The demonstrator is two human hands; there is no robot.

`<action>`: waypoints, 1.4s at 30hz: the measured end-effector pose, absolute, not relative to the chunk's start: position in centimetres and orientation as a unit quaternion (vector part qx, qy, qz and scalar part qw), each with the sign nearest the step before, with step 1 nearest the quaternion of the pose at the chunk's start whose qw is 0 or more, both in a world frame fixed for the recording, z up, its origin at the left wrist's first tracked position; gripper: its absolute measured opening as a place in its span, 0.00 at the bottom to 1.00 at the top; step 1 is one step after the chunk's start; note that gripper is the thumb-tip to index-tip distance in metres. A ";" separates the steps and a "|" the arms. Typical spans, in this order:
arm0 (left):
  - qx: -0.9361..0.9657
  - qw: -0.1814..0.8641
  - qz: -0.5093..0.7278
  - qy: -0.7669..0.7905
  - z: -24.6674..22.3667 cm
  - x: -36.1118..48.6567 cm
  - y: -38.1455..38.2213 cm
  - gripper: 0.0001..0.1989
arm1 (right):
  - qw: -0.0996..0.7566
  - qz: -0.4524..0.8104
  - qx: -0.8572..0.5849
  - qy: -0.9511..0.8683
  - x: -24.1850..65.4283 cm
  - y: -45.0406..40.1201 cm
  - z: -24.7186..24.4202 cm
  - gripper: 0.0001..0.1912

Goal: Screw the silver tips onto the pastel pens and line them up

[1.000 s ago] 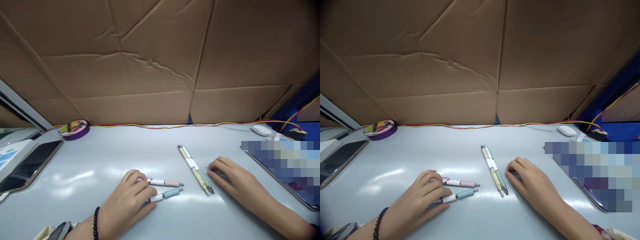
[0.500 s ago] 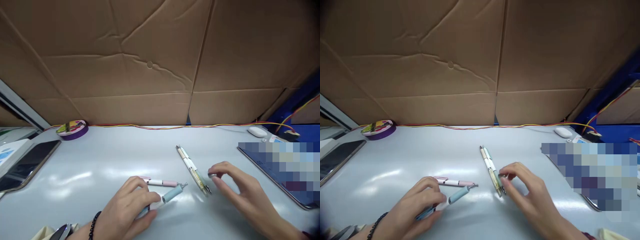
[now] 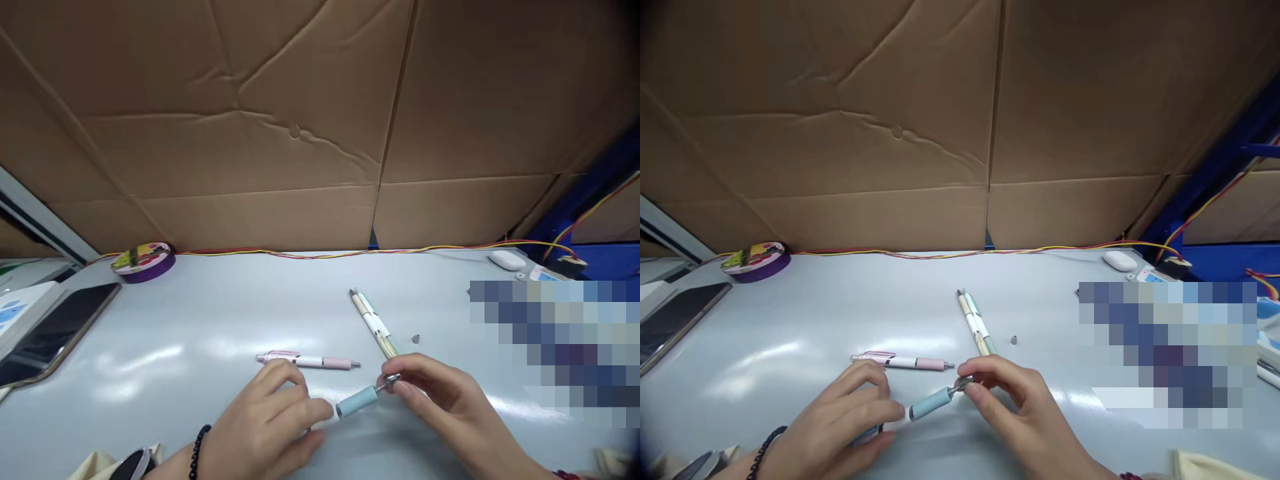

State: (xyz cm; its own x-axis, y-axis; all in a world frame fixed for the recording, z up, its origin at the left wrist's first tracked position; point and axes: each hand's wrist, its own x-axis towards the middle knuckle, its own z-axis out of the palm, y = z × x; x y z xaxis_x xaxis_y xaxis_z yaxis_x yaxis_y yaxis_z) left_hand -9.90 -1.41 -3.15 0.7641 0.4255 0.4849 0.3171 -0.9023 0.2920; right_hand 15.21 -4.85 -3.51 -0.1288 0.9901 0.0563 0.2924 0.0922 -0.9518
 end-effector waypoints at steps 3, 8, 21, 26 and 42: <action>0.931 0.091 0.290 0.202 -3.3 -9.9 -1.4 0.09 | 0.395 0.456 -0.512 -0.612 15.0 -4.9 -3.5 0.06; 0.934 0.084 0.288 0.196 -3.2 -9.8 -1.4 0.09 | 0.400 0.453 -0.510 -0.612 14.7 -5.2 -3.8 0.06; 0.943 0.054 0.270 0.186 -2.7 -9.4 -1.6 0.11 | 0.353 0.384 -0.509 -0.685 14.8 -5.1 -3.4 0.07; 0.945 0.067 0.258 0.189 -2.6 -9.1 -1.8 0.07 | 0.321 0.368 -0.506 -0.711 14.6 -5.5 -2.9 0.06; 0.889 0.009 0.372 0.265 -3.1 -12.1 -2.1 0.16 | 0.288 0.292 -0.517 -0.751 14.9 -5.8 -3.2 0.04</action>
